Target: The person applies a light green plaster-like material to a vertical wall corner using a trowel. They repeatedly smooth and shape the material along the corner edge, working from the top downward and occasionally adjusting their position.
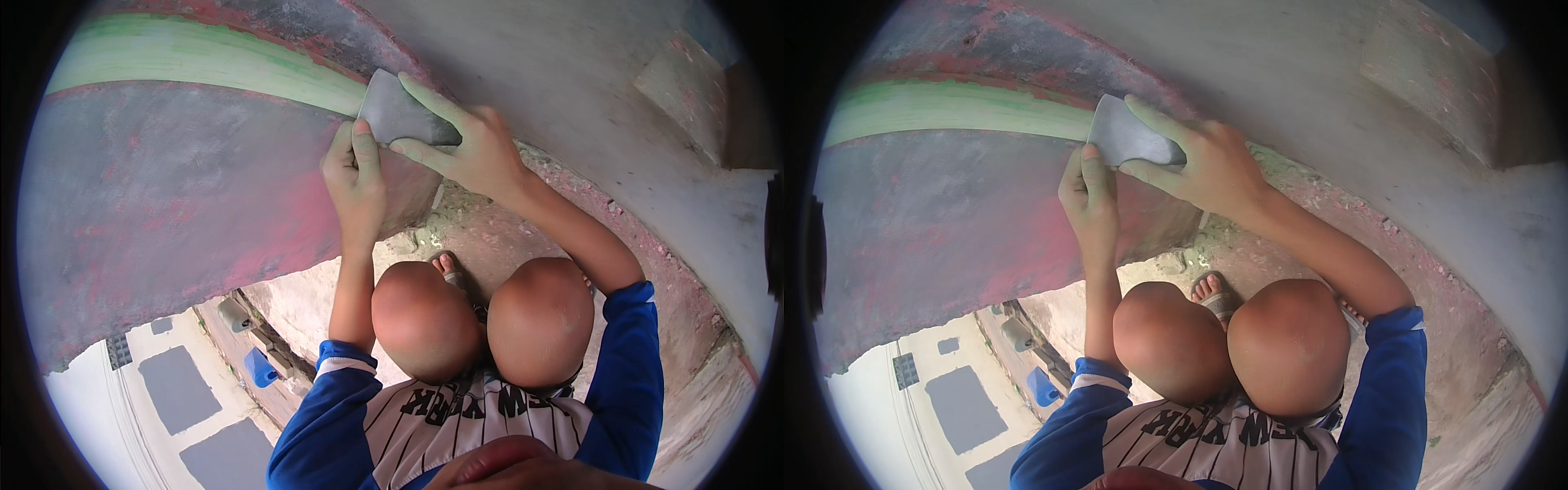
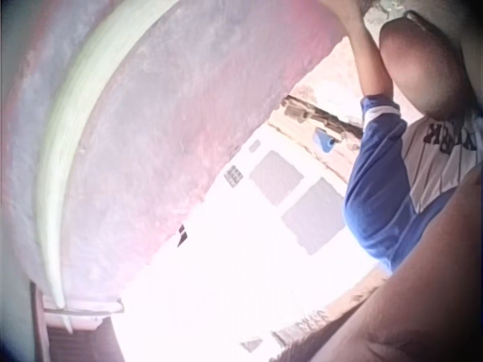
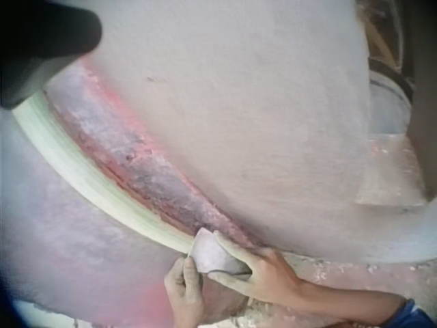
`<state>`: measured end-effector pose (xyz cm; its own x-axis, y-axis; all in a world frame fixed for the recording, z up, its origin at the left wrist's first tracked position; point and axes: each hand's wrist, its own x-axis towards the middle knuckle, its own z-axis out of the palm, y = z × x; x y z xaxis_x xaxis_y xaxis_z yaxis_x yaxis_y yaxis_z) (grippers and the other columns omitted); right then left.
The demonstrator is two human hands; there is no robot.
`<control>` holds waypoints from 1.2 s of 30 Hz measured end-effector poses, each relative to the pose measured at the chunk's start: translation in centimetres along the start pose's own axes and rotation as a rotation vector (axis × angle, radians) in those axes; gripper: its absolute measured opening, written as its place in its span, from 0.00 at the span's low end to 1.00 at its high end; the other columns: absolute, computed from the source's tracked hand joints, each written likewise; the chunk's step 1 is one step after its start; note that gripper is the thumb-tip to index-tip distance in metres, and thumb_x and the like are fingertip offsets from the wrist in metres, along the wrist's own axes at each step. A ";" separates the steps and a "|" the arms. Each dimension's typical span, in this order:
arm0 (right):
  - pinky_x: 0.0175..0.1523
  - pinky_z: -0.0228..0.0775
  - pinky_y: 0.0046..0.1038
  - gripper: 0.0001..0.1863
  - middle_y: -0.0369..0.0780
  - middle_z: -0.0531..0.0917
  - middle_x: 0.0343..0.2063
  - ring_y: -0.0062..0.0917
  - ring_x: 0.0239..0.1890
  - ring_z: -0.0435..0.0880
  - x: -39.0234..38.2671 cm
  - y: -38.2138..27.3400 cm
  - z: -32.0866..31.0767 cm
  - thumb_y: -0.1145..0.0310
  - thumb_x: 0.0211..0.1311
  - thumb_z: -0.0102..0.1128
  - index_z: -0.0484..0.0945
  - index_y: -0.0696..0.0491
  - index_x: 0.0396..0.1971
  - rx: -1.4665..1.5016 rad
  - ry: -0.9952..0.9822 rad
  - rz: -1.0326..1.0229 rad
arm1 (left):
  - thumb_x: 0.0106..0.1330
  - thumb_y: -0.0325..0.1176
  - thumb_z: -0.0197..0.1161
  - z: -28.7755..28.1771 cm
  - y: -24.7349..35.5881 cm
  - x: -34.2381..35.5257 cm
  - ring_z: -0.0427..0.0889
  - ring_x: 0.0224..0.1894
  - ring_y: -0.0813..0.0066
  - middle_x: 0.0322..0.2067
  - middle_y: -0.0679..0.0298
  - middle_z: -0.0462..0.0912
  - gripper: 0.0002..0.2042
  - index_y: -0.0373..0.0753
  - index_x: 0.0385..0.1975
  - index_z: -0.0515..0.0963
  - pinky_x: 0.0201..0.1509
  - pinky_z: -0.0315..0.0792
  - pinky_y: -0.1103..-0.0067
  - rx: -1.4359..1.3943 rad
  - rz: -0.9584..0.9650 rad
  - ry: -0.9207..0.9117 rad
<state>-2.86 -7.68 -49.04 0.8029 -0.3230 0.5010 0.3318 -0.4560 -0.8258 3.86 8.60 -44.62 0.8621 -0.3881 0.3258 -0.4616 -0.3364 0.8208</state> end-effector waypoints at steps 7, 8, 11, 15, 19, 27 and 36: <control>0.34 0.78 0.30 0.42 0.47 0.85 0.24 0.27 0.22 0.84 0.2 0.3 1.6 0.62 0.54 0.81 0.73 0.50 0.70 0.037 0.115 -0.093 | 0.84 0.43 0.50 0.7 0.5 0.0 0.57 0.22 0.90 0.19 0.77 0.61 0.21 0.40 0.25 0.65 0.24 0.49 0.83 -0.015 0.051 0.118; 0.34 0.78 0.30 0.42 0.47 0.86 0.25 0.27 0.23 0.85 0.8 -0.2 1.8 0.62 0.54 0.81 0.73 0.50 0.70 0.042 0.119 -0.121 | 0.84 0.41 0.50 0.6 1.3 0.1 0.59 0.22 0.89 0.20 0.75 0.62 0.21 0.39 0.25 0.65 0.24 0.52 0.83 -0.064 0.032 0.167; 0.37 0.80 0.31 0.43 0.48 0.88 0.30 0.27 0.28 0.87 3.5 -2.8 1.1 0.62 0.54 0.81 0.73 0.50 0.71 0.063 0.128 -0.212 | 0.84 0.43 0.49 0.1 5.1 0.9 0.57 0.20 0.90 0.19 0.76 0.61 0.20 0.40 0.27 0.65 0.21 0.49 0.83 -0.142 0.042 0.306; 0.45 0.82 0.29 0.44 0.49 0.90 0.41 0.27 0.38 0.91 5.0 -4.3 -2.2 0.64 0.54 0.81 0.71 0.51 0.72 0.145 -0.093 -0.108 | 0.84 0.43 0.50 -1.9 6.1 1.2 0.59 0.20 0.87 0.18 0.73 0.63 0.18 0.39 0.31 0.70 0.23 0.54 0.82 0.005 0.074 0.132; 0.60 0.78 0.35 0.40 0.51 0.87 0.52 0.36 0.52 0.90 4.5 -3.1 -6.2 0.61 0.59 0.77 0.72 0.50 0.71 0.163 -0.255 0.096 | 0.79 0.36 0.56 -2.8 10.8 2.0 0.84 0.28 0.51 0.26 0.49 0.84 0.12 0.34 0.49 0.78 0.36 0.75 0.64 0.069 -0.114 -0.348; 0.58 0.78 0.30 0.40 0.50 0.89 0.49 0.27 0.50 0.88 4.5 -4.5 -1.4 0.65 0.58 0.80 0.72 0.59 0.69 0.258 0.007 0.061 | 0.75 0.34 0.61 -5.7 15.0 -3.8 0.84 0.32 0.56 0.38 0.50 0.85 0.10 0.35 0.45 0.81 0.39 0.75 0.65 0.152 -0.234 -0.399; 0.63 0.76 0.31 0.40 0.55 0.84 0.56 0.30 0.58 0.85 4.6 -7.6 -1.6 0.65 0.60 0.78 0.69 0.64 0.69 0.383 0.029 0.212 | 0.77 0.26 0.52 -14.4 17.6 -14.0 0.79 0.49 0.65 0.48 0.56 0.80 0.10 0.34 0.49 0.79 0.54 0.72 0.70 0.463 -0.236 0.393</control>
<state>-2.44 -7.00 -40.01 0.8606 -0.4021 0.3127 0.3253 -0.0386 -0.9448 -13.33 20.43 -27.99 0.9230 0.0550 0.3808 -0.2168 -0.7432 0.6329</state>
